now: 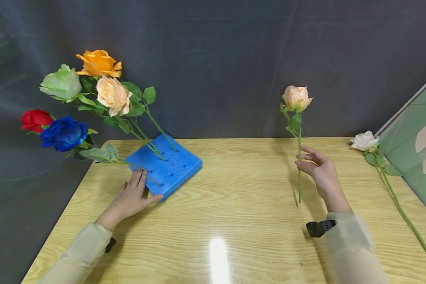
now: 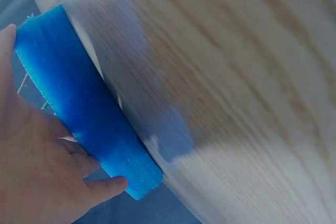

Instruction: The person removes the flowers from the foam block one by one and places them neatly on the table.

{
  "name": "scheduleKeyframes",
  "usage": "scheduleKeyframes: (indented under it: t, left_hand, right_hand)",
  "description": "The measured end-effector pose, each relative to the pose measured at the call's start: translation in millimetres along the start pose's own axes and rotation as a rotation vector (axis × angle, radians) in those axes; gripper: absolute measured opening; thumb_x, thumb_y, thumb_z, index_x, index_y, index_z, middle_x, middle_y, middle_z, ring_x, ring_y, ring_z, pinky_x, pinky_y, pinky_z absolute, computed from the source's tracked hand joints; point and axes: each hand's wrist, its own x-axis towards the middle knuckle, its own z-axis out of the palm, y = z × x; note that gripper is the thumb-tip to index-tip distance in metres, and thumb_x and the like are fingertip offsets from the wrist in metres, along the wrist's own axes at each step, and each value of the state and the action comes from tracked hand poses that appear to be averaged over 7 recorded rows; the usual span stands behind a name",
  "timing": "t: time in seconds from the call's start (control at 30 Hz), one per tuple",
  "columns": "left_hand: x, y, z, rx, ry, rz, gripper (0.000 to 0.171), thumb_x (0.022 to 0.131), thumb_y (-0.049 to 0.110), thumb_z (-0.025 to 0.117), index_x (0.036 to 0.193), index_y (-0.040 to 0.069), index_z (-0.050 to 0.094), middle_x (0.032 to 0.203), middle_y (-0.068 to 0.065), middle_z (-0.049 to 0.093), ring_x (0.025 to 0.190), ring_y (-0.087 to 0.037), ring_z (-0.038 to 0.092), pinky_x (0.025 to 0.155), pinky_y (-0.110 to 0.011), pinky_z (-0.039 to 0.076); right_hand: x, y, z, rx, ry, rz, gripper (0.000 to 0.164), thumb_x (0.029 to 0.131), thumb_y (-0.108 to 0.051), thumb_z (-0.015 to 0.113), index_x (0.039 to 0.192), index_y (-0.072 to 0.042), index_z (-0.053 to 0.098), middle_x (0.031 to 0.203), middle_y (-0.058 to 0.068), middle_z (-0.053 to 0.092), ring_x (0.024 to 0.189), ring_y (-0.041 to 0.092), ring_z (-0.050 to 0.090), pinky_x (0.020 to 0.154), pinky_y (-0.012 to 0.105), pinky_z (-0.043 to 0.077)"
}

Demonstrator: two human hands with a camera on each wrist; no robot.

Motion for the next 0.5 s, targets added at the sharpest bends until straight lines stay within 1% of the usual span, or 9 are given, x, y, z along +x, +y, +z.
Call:
scheduleKeyframes:
  t: [0.23,0.43,0.5]
  left_hand:
    - [1.3,0.2,1.2,0.002,-0.002,0.005,0.111,0.083,0.076,0.045,0.153,0.002,0.004,0.161,-0.02,-0.004,0.149,-0.037,0.0,0.116,-0.064,0.01]
    - [1.2,1.1,1.8,-0.001,-0.003,0.005,0.11,0.083,0.074,0.047,0.153,0.001,0.004,0.161,-0.02,-0.003,0.149,-0.037,0.0,0.116,-0.064,0.009]
    - [1.0,1.5,1.9,-0.004,-0.003,0.005,0.11,0.083,0.074,0.047,0.153,0.001,0.004,0.161,-0.02,-0.003,0.149,-0.037,0.0,0.116,-0.064,0.009]
  right_hand:
    - [-13,-4,-35,0.01,0.077,0.031,0.044,0.089,0.011,0.056,0.113,-0.024,0.068,0.091,-0.008,0.066,0.079,0.003,0.07,0.071,0.014,0.055]
    - [-21,-9,-56,-0.007,0.103,0.058,0.046,0.089,0.012,0.054,0.109,-0.026,0.07,0.089,-0.01,0.067,0.077,0.002,0.069,0.068,0.014,0.055]
    - [-23,-10,-63,-0.029,0.117,0.07,0.046,0.089,0.013,0.055,0.107,-0.027,0.071,0.088,-0.011,0.067,0.075,0.002,0.069,0.067,0.013,0.055]
